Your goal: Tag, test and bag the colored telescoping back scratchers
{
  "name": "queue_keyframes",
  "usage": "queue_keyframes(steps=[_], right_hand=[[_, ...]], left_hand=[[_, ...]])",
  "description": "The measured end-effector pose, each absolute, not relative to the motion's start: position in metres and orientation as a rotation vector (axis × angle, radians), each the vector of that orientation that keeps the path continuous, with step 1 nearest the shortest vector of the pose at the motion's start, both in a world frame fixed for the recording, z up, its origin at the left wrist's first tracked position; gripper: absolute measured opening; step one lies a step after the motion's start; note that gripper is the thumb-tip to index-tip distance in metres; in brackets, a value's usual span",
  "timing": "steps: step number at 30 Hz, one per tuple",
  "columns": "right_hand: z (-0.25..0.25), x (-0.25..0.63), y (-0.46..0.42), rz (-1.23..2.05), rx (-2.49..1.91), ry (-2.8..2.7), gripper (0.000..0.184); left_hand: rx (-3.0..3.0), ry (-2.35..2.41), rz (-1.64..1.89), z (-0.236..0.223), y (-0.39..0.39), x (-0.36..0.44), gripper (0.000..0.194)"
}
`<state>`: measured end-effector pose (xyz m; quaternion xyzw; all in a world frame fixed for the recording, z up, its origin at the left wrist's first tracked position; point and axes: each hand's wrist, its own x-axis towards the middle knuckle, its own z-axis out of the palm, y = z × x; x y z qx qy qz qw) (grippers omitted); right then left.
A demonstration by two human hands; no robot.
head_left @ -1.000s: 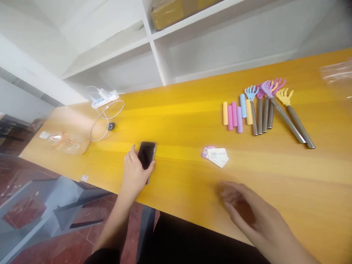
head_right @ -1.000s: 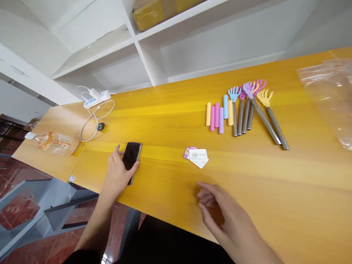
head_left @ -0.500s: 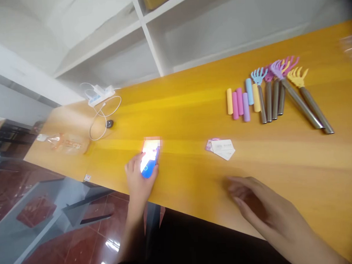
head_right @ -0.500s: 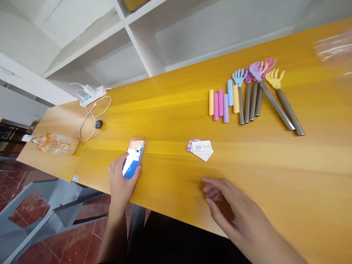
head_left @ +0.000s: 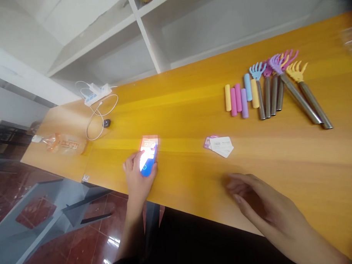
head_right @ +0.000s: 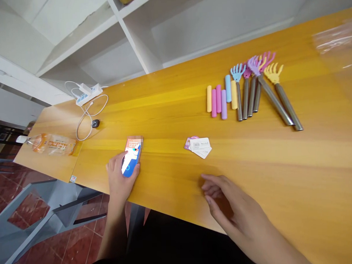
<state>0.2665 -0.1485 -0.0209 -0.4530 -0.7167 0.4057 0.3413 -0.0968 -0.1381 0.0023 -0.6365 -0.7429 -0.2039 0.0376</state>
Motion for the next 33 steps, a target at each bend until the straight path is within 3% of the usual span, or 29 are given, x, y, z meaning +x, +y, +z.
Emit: queue_keyframes(steps=[12,24,33], right_hand=[[-0.021,0.268,-0.150,1.108,-1.223,-1.876,0.036],[-0.012,0.260,-0.151,1.069,-1.172,-1.945,0.031],[-0.012,0.260,-0.150,1.061,-1.134,-1.946,0.034]], left_hand=[[-1.879,-2.342,-0.704,-0.001,-0.139,-0.097,0.076],[-1.921,-2.407,-0.420,0.016,-0.124,-0.097,0.081],[-1.745,-2.444,-0.264,0.019,-0.091,-0.194,0.096]])
